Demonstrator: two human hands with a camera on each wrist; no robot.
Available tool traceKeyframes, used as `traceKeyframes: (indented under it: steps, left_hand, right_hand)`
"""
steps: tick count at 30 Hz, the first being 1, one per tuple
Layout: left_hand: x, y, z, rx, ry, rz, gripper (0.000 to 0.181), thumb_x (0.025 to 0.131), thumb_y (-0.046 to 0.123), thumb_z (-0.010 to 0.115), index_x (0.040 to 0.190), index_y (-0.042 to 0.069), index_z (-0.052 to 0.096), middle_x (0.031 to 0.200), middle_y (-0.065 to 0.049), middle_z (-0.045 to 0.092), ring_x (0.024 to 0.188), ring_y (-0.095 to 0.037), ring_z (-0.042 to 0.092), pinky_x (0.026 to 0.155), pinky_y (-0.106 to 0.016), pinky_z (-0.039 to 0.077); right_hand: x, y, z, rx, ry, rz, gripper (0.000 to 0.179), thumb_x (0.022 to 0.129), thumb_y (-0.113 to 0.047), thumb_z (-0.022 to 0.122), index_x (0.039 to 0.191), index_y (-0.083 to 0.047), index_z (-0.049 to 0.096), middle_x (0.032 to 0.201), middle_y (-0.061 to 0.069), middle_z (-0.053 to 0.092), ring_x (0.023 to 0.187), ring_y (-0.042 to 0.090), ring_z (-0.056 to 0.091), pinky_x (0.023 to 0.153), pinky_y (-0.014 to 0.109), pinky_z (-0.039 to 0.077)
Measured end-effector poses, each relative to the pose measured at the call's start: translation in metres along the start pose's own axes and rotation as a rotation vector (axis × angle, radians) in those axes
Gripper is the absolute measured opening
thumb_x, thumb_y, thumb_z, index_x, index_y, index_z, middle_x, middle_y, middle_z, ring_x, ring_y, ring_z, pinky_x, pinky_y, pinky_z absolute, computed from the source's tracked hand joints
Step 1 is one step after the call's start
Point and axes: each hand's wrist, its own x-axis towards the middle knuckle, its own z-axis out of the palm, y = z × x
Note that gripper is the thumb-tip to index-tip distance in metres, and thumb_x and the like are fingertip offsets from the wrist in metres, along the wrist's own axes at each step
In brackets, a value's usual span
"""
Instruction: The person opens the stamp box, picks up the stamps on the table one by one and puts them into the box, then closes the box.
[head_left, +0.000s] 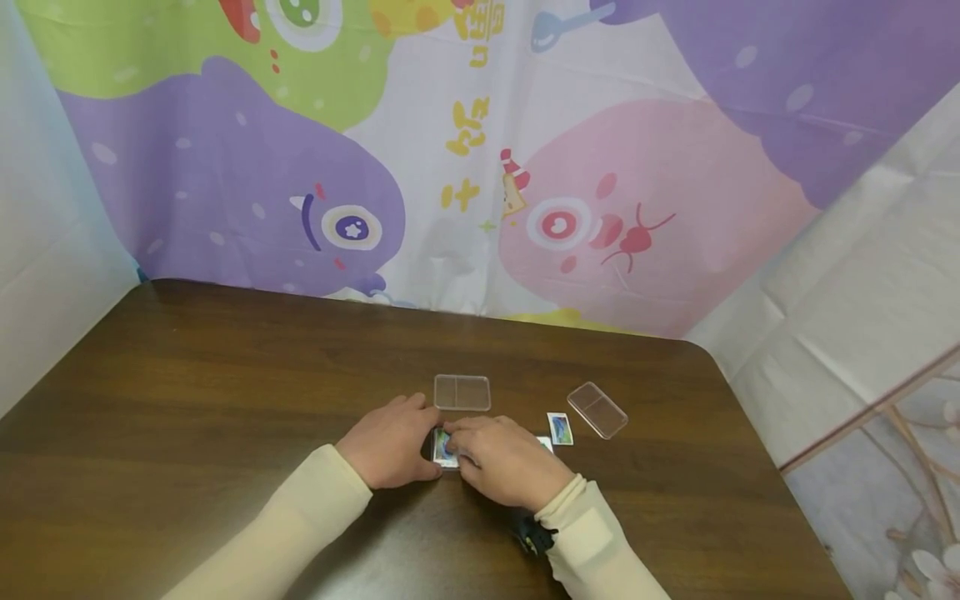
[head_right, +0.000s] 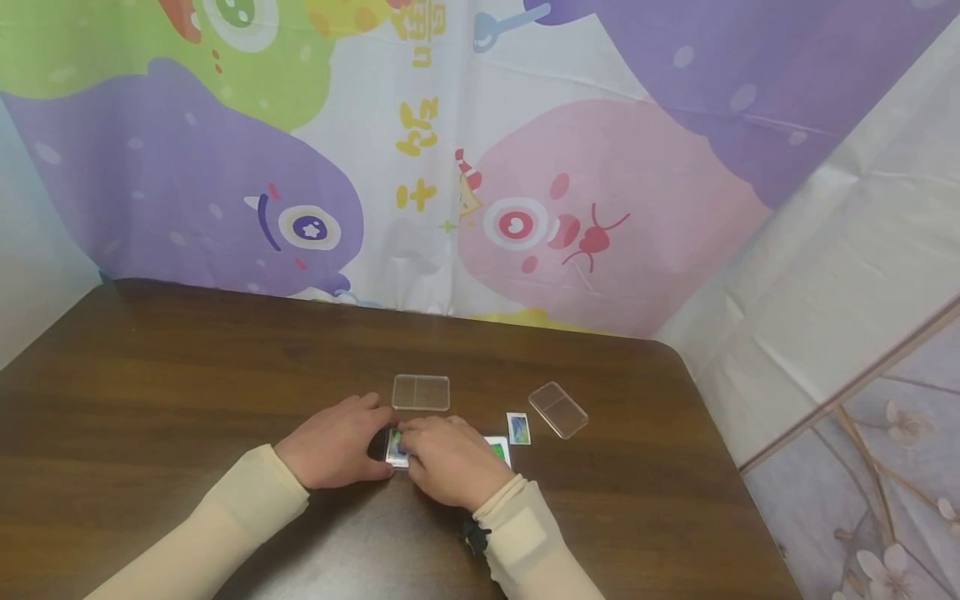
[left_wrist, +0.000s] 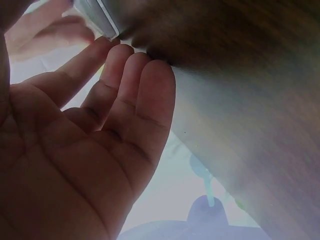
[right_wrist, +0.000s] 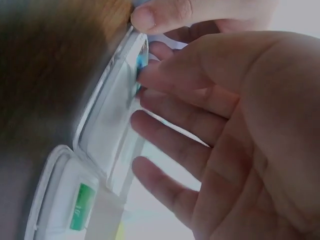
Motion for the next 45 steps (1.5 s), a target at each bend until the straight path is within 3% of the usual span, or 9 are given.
traceKeyframes:
  steps: [3,7,12,16,20,27,32,37,45]
  left_hand:
    - [0.000,0.001,0.000,-0.001,-0.001,0.000,0.051,0.077,0.031,0.090,0.117,0.006,0.070,0.096,-0.005,0.057,0.088,-0.024,0.054,0.077,-0.042,0.050]
    - [0.001,0.001,0.001,-0.002,0.003,0.001,0.051,0.076,0.031,0.091,0.114,0.005,0.070,0.095,-0.005,0.056,0.085,-0.023,0.052,0.075,-0.041,0.049]
    - [0.001,0.000,0.001,-0.003,0.000,-0.001,0.050,0.076,0.032,0.091,0.113,0.006,0.070,0.095,-0.005,0.056,0.086,-0.023,0.052,0.076,-0.042,0.049]
    - [0.000,-0.001,0.001,-0.006,-0.009,0.005,0.051,0.077,0.034,0.090,0.115,0.006,0.071,0.096,-0.005,0.057,0.087,-0.023,0.053,0.077,-0.043,0.049]
    - [-0.001,-0.003,0.000,-0.015,-0.004,0.011,0.051,0.077,0.034,0.089,0.116,0.006,0.070,0.097,-0.004,0.057,0.087,-0.022,0.052,0.077,-0.042,0.049]
    - [-0.003,-0.005,-0.001,-0.020,0.009,0.007,0.050,0.078,0.035,0.089,0.116,0.007,0.071,0.097,-0.003,0.057,0.086,-0.021,0.053,0.076,-0.042,0.049]
    - [-0.003,-0.005,0.000,-0.014,0.011,0.003,0.050,0.078,0.036,0.089,0.115,0.007,0.071,0.097,-0.003,0.058,0.086,-0.021,0.054,0.076,-0.042,0.049]
    - [-0.001,-0.005,0.001,-0.012,0.011,0.006,0.048,0.078,0.035,0.089,0.113,0.007,0.070,0.095,-0.003,0.056,0.085,-0.021,0.052,0.075,-0.041,0.049]
    - [0.000,-0.003,0.001,-0.016,0.016,0.015,0.047,0.077,0.034,0.089,0.111,0.007,0.070,0.094,-0.003,0.056,0.084,-0.021,0.052,0.075,-0.041,0.049]
  right_hand:
    - [-0.003,0.004,-0.005,0.031,0.028,0.007,0.017,0.098,-0.011,0.064,0.111,-0.009,0.075,0.127,0.006,0.071,0.114,0.021,0.068,0.096,0.042,0.054]
    - [-0.011,0.014,-0.017,0.076,0.045,0.121,0.019,0.097,-0.014,0.066,0.114,-0.008,0.073,0.117,0.005,0.071,0.105,0.023,0.067,0.091,0.044,0.054]
    - [-0.026,0.032,-0.030,0.140,-0.002,0.331,0.036,0.096,-0.020,0.072,0.128,-0.005,0.067,0.128,0.009,0.066,0.117,0.029,0.063,0.098,0.047,0.050]
    - [-0.036,0.043,-0.033,0.173,-0.082,0.420,0.058,0.089,-0.025,0.079,0.139,-0.001,0.059,0.139,0.014,0.060,0.128,0.033,0.057,0.105,0.050,0.046]
    - [-0.039,0.050,-0.030,0.162,-0.157,0.417,0.068,0.082,-0.030,0.085,0.137,0.000,0.059,0.132,0.014,0.061,0.119,0.031,0.057,0.102,0.050,0.046]
    - [-0.034,0.046,-0.022,0.143,-0.205,0.380,0.065,0.071,-0.033,0.091,0.123,-0.003,0.064,0.107,0.005,0.058,0.094,0.021,0.049,0.081,0.041,0.044]
    - [-0.031,0.043,-0.019,0.103,-0.205,0.364,0.058,0.070,-0.031,0.094,0.112,-0.005,0.064,0.098,0.003,0.055,0.091,0.021,0.048,0.083,0.041,0.043]
    - [-0.036,0.042,-0.019,0.104,-0.214,0.415,0.051,0.069,-0.027,0.095,0.103,-0.009,0.061,0.093,0.002,0.052,0.088,0.021,0.046,0.084,0.042,0.041]
    - [-0.042,0.045,-0.025,0.124,-0.231,0.474,0.049,0.070,-0.024,0.094,0.104,-0.011,0.061,0.096,0.002,0.054,0.090,0.022,0.048,0.090,0.048,0.041]
